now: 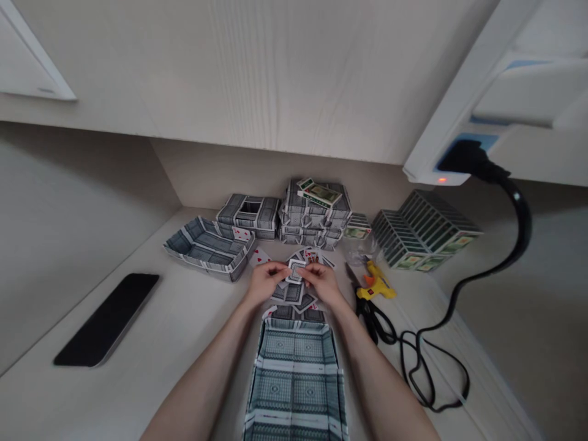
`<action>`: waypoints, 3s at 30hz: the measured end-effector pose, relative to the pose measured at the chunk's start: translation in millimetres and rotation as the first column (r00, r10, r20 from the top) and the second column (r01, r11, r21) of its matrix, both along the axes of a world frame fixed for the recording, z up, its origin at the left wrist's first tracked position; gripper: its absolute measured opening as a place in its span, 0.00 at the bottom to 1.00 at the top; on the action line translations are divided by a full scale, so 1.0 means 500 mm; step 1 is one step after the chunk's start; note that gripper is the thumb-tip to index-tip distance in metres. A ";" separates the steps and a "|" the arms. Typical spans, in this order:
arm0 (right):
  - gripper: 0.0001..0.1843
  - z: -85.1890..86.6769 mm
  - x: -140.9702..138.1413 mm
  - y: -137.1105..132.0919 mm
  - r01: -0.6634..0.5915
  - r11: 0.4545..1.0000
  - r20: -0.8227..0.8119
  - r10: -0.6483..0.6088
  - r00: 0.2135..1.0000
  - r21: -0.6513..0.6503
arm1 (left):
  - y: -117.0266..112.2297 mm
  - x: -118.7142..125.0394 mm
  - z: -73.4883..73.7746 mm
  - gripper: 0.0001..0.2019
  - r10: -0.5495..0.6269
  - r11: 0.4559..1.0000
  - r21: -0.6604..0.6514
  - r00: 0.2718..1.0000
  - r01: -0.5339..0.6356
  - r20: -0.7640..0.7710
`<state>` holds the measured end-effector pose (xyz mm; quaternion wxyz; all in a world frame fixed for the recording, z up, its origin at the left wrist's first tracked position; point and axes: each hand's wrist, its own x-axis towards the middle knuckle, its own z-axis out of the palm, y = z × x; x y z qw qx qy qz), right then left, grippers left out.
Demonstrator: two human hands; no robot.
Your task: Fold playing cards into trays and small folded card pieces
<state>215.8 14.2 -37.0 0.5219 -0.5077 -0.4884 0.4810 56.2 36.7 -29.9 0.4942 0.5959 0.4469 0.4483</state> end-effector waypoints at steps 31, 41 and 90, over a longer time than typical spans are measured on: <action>0.17 -0.019 -0.010 0.002 0.030 0.999 0.135 -0.033 0.990 0.023 | -0.014 0.003 0.002 0.10 0.035 0.998 0.056 0.973 -0.023 -0.227; 0.16 -0.022 -0.013 0.002 0.125 0.988 0.295 -0.147 0.944 0.094 | -0.012 0.006 -0.002 0.08 0.040 0.997 0.072 0.976 -0.025 -0.213; 0.15 -0.018 -0.022 -0.011 -0.168 0.974 0.674 0.022 0.738 0.153 | -0.015 0.021 0.005 0.09 0.101 0.973 0.222 0.976 -0.058 -0.192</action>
